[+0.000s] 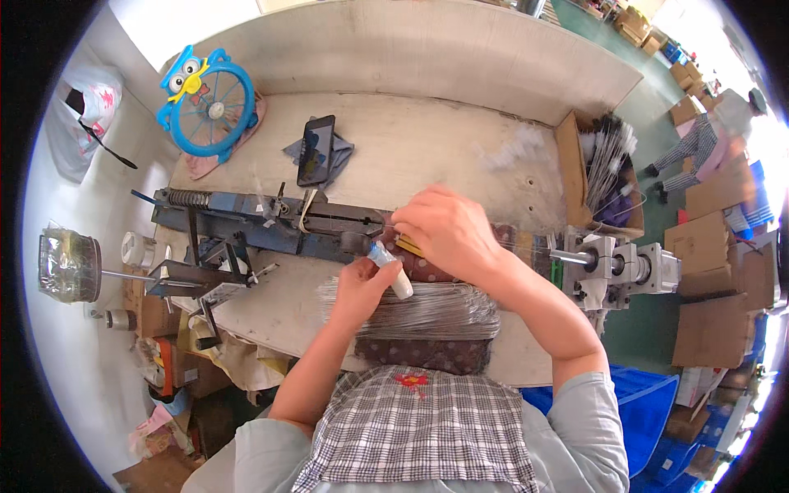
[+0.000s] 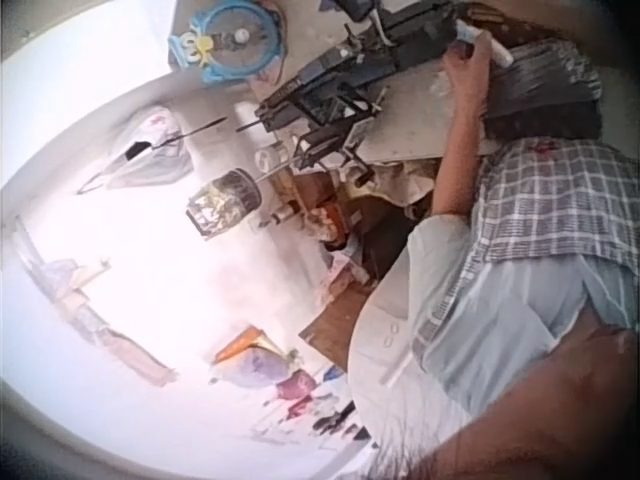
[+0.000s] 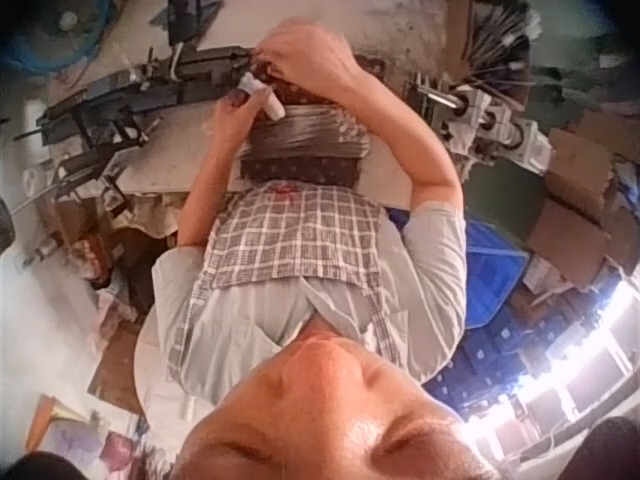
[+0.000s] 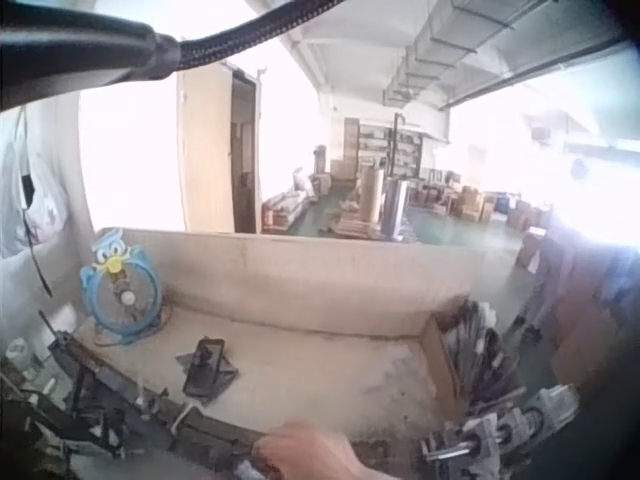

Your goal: Assembling small metal components using a manual winding machine at a factory workbench.

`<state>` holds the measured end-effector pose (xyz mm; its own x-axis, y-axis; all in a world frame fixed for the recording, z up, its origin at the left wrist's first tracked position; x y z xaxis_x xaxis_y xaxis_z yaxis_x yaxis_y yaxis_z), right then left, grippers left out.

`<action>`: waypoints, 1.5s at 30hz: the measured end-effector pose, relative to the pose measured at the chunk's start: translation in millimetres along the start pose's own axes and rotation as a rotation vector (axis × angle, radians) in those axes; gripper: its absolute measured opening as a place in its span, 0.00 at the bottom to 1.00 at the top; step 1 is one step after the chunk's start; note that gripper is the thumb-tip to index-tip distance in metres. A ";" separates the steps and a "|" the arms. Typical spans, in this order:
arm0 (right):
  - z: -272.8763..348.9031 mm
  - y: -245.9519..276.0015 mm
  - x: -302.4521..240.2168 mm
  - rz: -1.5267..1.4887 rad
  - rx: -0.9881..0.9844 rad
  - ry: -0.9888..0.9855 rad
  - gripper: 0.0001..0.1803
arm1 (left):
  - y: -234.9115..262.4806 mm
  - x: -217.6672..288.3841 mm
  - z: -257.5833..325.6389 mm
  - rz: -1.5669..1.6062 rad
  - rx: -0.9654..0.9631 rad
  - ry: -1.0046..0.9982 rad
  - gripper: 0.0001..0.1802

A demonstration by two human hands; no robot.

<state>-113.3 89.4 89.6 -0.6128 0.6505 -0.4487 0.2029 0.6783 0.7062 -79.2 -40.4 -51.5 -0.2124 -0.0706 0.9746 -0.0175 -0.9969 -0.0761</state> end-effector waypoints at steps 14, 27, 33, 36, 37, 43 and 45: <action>63.0 -57.9 26.4 0.079 -0.172 -0.044 0.11 | 3.9 -2.1 -6.3 -0.526 -0.079 0.055 0.14; 60.2 -24.4 6.0 -0.129 -0.276 -0.109 0.09 | 208.3 -44.2 44.8 0.587 0.575 0.285 0.16; 58.0 -14.1 2.7 -0.151 -0.315 -0.150 0.13 | 208.7 -47.5 41.8 0.641 0.668 0.252 0.09; 50.8 6.2 -3.8 -0.130 -0.302 -0.152 0.15 | 209.8 -52.2 42.2 0.641 0.756 0.200 0.08; 47.0 14.2 -5.7 -0.110 -0.283 -0.137 0.15 | 205.5 -53.4 41.8 0.644 0.748 0.206 0.08; 30.3 46.3 19.3 0.072 -0.098 -0.188 0.08 | 90.9 10.2 42.9 0.400 0.429 -0.047 0.05; 37.8 44.9 36.9 0.005 -0.078 -0.342 0.09 | 17.7 19.9 35.8 0.420 0.181 -0.007 0.06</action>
Point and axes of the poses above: each hand's wrist, its own z-axis away from the middle knuckle, its own y-axis out of the back of the hand, x = y × z, the point moved 8 cm from there along -z, towards the middle knuckle, and after that the axes turned 5 degrees about x, right-handed, at the moved point
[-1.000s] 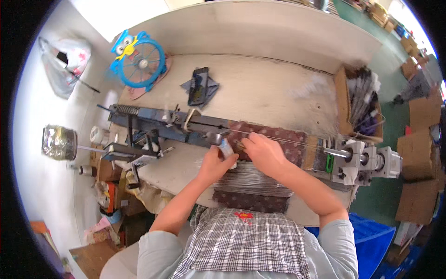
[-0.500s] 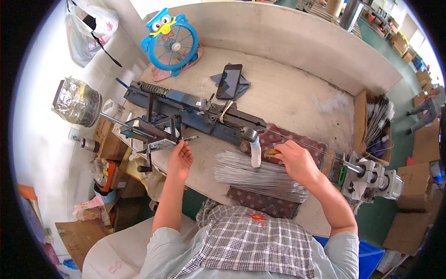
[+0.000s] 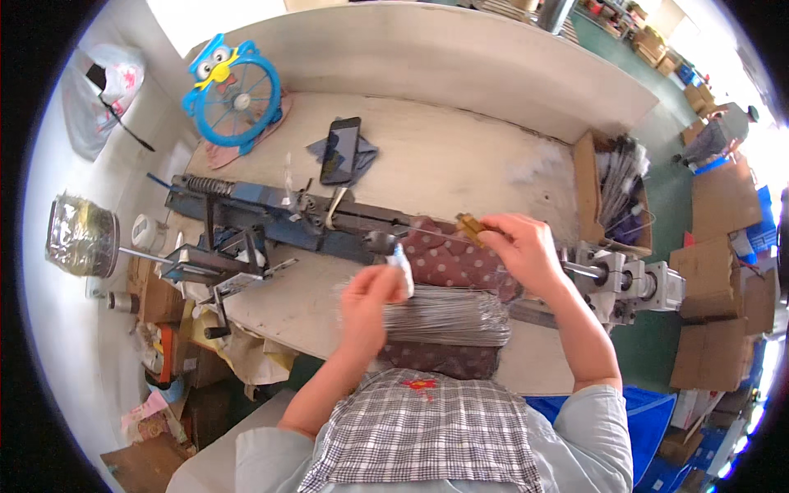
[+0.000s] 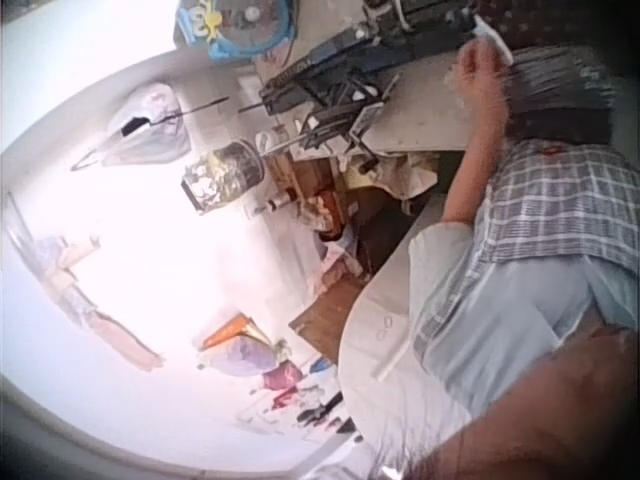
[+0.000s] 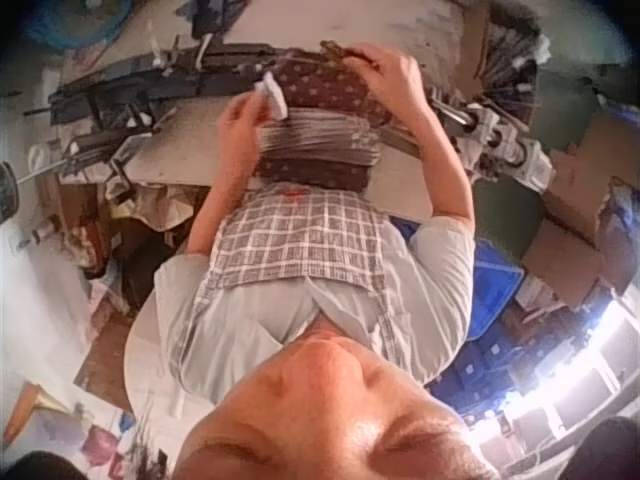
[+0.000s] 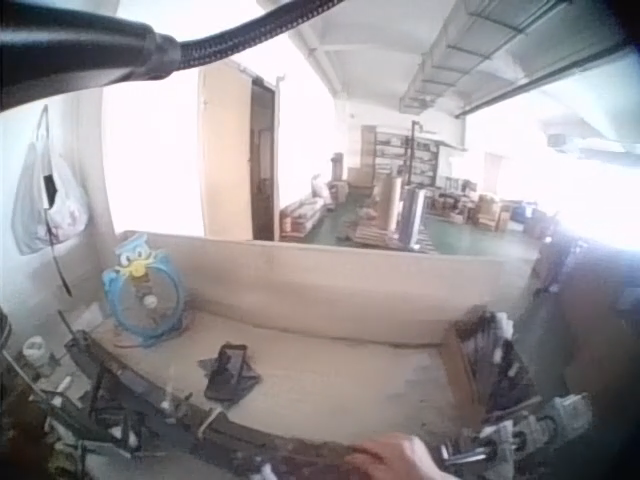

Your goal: Assembling small metal components using a manual winding machine at a factory workbench.

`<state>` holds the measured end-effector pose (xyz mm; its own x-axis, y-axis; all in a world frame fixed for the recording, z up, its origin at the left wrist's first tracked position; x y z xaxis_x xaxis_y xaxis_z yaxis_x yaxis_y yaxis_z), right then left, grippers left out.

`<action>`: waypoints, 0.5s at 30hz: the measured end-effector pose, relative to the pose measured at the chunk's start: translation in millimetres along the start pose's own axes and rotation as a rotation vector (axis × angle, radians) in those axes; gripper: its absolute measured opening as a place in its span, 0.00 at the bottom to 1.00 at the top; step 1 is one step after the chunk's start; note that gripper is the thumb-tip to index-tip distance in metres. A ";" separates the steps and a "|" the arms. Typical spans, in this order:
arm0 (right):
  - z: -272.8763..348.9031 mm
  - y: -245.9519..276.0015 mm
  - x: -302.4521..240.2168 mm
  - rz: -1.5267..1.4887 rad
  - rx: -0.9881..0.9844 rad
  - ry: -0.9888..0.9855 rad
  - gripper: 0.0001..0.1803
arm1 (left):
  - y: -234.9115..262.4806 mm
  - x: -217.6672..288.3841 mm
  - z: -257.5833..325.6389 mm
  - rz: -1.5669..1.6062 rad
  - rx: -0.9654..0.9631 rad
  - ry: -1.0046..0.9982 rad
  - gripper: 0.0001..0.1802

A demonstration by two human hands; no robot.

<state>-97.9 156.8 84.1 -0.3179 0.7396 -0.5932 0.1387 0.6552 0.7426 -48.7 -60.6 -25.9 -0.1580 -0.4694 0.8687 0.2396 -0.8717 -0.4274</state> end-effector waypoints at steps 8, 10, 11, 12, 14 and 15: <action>14.7 -8.5 43.0 -0.432 -0.117 -0.294 0.10 | -97.0 -46.9 -18.1 -0.116 -0.252 0.014 0.08; 20.5 -13.1 52.3 -0.581 -0.119 -0.362 0.10 | -105.8 -49.7 -15.0 -0.104 -0.303 -0.007 0.08; 18.8 -12.9 51.2 -0.612 -0.152 -0.363 0.10 | -106.7 -49.9 -15.7 -0.107 -0.296 -0.006 0.08; 17.9 -13.1 48.7 -0.643 -0.188 -0.363 0.11 | -104.2 -46.8 -16.9 -0.099 -0.259 -0.025 0.08; 14.8 -2.6 35.1 -0.477 -0.165 -0.210 0.11 | -98.1 -40.7 -17.7 -0.090 -0.214 -0.047 0.08; 12.0 4.7 23.5 -0.308 -0.133 -0.058 0.12 | -84.5 -37.1 -20.4 -0.079 -0.097 -0.035 0.08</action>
Point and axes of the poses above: each hand's wrist, its own z-axis away from the middle knuckle, its own y-axis out of the back of the hand, x = y × z, the point moved 8 cm from there along -z, towards the middle knuckle, and after that the axes turned 5 degrees about x, right-handed, at the moved point
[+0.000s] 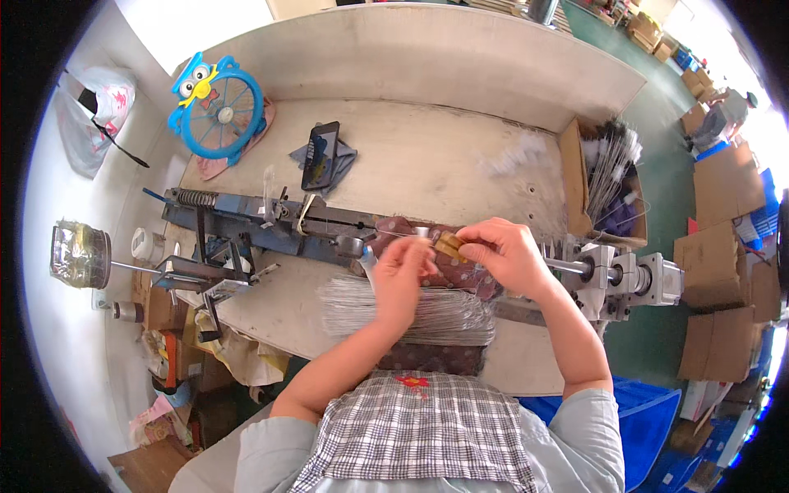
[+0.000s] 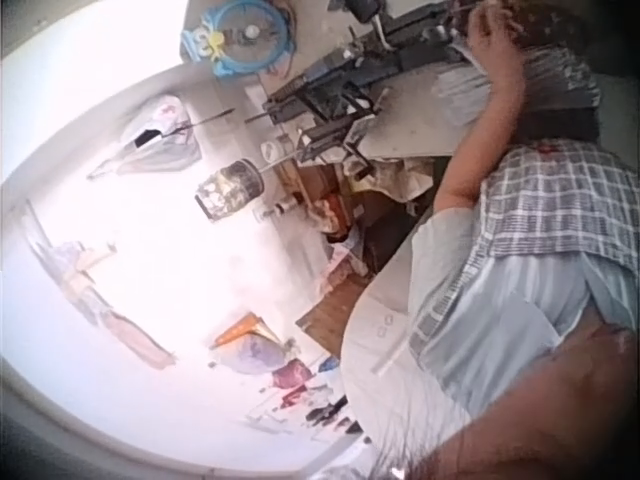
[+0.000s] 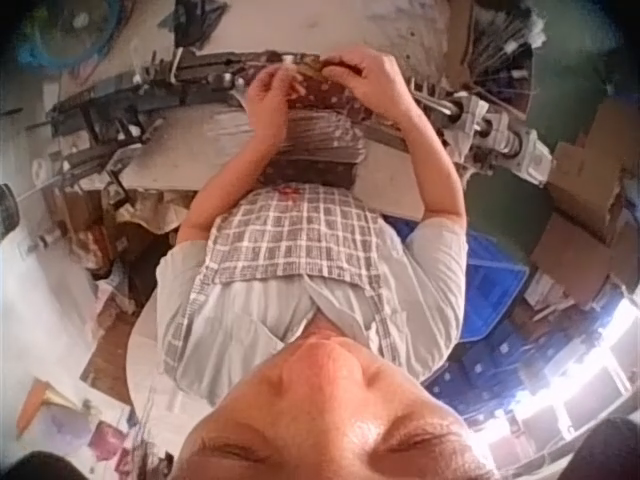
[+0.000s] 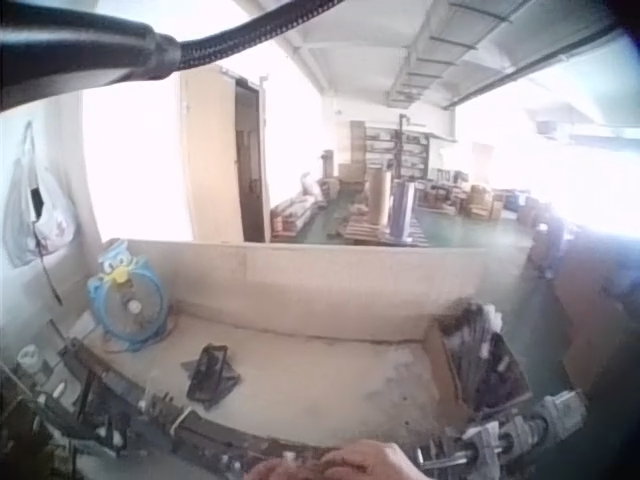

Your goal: Assembling small metal components using a manual winding machine at a factory workbench.

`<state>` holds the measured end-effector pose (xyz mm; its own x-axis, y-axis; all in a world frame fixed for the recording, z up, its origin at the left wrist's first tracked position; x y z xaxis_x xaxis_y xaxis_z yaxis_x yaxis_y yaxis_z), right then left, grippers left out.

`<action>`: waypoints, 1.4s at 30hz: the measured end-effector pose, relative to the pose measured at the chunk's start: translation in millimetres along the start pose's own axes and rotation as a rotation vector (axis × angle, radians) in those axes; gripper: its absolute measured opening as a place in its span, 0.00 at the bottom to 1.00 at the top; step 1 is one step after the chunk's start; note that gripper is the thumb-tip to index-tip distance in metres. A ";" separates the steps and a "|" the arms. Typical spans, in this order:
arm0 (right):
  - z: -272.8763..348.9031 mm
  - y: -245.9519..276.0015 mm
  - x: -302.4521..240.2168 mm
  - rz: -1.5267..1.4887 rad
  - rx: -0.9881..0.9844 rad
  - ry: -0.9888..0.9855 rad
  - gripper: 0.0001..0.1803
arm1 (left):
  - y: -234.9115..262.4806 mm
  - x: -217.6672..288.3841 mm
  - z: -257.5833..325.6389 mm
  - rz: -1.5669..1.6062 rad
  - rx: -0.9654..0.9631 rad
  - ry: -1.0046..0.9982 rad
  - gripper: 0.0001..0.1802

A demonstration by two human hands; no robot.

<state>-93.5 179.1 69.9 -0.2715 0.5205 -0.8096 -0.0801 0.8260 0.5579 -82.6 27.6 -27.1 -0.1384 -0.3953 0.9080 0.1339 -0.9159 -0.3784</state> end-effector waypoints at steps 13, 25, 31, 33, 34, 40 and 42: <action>-39.2 -48.6 -35.1 0.253 -0.020 0.179 0.11 | 29.4 9.4 2.4 0.166 0.144 0.158 0.11; -28.4 -56.4 -36.6 0.286 0.085 0.139 0.12 | 20.5 9.8 1.2 0.278 0.047 0.230 0.29; -19.3 -61.7 -58.2 0.506 0.296 0.337 0.16 | 19.6 9.7 3.3 0.516 0.078 0.195 0.21; -16.0 -55.4 -56.5 0.474 0.309 0.384 0.15 | 15.9 6.5 2.0 0.489 0.083 0.201 0.18; -14.3 -52.5 -57.2 0.447 0.321 0.427 0.14 | 13.9 4.6 1.1 0.464 0.086 0.213 0.15; -12.6 -53.5 -54.6 0.424 0.273 0.458 0.11 | 16.8 15.1 0.8 0.475 0.081 0.080 0.08; -9.0 -46.9 -47.8 0.418 0.275 0.461 0.11 | 14.5 14.0 1.9 0.470 0.082 0.099 0.08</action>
Point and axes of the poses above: each hand's wrist, its own z-axis away from the middle knuckle, its own y-axis out of the back of the hand, x = y × z, the point moved 8 cm from there along -z, towards the middle knuckle, and after that the axes turned 5 degrees about x, right-handed, at the moved point
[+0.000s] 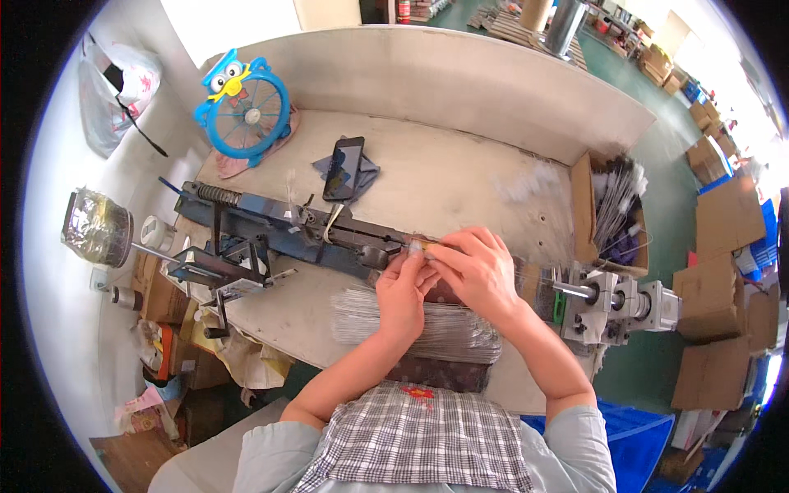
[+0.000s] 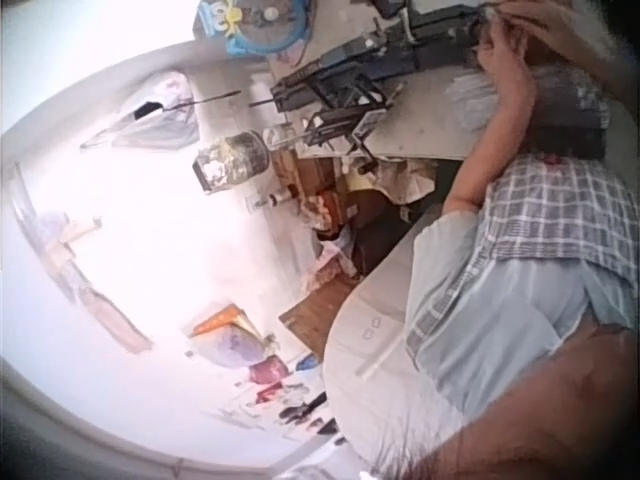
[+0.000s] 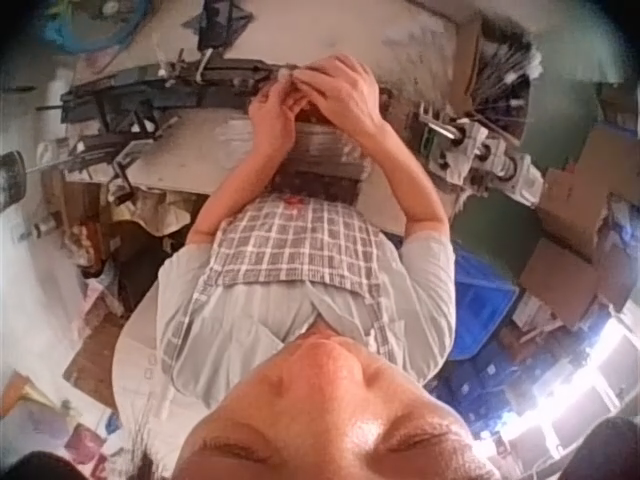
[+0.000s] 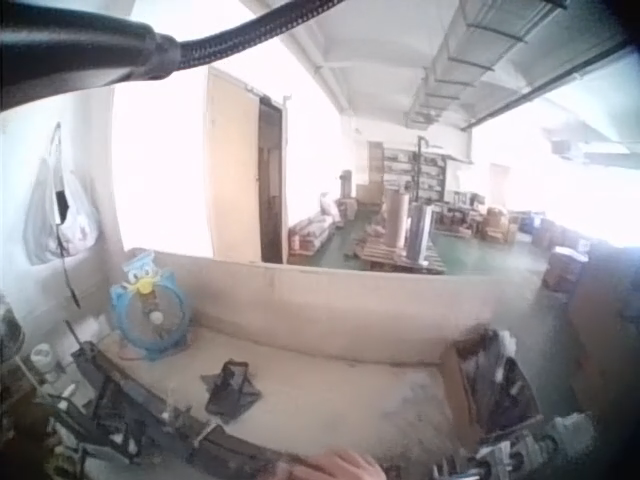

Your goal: Assembling small metal components using a manual winding machine at a factory workbench.

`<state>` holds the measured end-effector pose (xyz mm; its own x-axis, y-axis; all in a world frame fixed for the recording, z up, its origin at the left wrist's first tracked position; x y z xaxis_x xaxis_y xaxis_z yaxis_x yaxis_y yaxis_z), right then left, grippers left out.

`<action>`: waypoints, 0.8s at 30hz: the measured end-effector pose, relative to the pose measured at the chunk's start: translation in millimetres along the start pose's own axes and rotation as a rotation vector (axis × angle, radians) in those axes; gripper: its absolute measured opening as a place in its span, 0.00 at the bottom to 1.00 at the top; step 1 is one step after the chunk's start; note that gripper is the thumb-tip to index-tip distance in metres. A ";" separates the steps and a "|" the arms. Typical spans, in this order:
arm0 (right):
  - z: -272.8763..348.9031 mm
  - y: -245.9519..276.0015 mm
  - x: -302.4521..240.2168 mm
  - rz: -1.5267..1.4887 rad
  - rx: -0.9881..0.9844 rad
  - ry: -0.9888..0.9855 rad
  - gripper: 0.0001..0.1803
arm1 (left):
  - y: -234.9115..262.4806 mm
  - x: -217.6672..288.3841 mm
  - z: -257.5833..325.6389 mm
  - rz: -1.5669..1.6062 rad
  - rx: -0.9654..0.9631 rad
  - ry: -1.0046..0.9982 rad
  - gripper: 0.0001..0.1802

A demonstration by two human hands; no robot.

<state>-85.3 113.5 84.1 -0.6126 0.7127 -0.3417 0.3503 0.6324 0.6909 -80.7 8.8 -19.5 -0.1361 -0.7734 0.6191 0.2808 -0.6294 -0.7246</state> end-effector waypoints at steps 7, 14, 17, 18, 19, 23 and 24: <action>0.8 8.8 -2.4 -0.044 0.039 0.000 0.11 | 3.9 -4.0 -2.1 -0.040 -0.021 -0.041 0.06; 3.2 5.7 0.6 -0.020 0.035 -0.043 0.12 | 4.1 -5.4 -0.9 0.074 0.052 0.057 0.07; 2.3 3.0 -0.4 -0.033 0.022 -0.047 0.12 | 5.7 -5.6 -2.4 0.124 0.058 0.064 0.08; 1.6 2.9 -1.2 -0.029 0.023 -0.046 0.12 | 6.8 -4.1 -2.6 0.103 0.073 0.051 0.09; 0.9 2.9 -2.3 -0.026 0.025 -0.044 0.13 | 7.5 -2.9 -2.6 0.082 0.088 0.038 0.09; -1.5 -3.2 -7.2 -0.040 0.038 -0.067 0.16 | 7.4 -5.0 -2.0 0.096 0.074 0.044 0.10; -1.8 -5.8 -8.0 -0.018 0.048 -0.085 0.17 | 9.5 -6.1 -2.5 0.132 0.067 0.053 0.10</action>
<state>-83.7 103.6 84.0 -0.5578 0.7231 -0.4075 0.3746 0.6574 0.6538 -79.6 7.4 -30.9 -0.1436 -0.8530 0.5018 0.3617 -0.5172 -0.7756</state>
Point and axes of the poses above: each hand's wrist, its own z-axis away from the middle knuckle, its own y-axis out of the back of the hand, x = y × z, the point moved 8 cm from there along -z, towards the middle knuckle, and after that the axes turned 5 degrees about x, right-handed, at the moved point
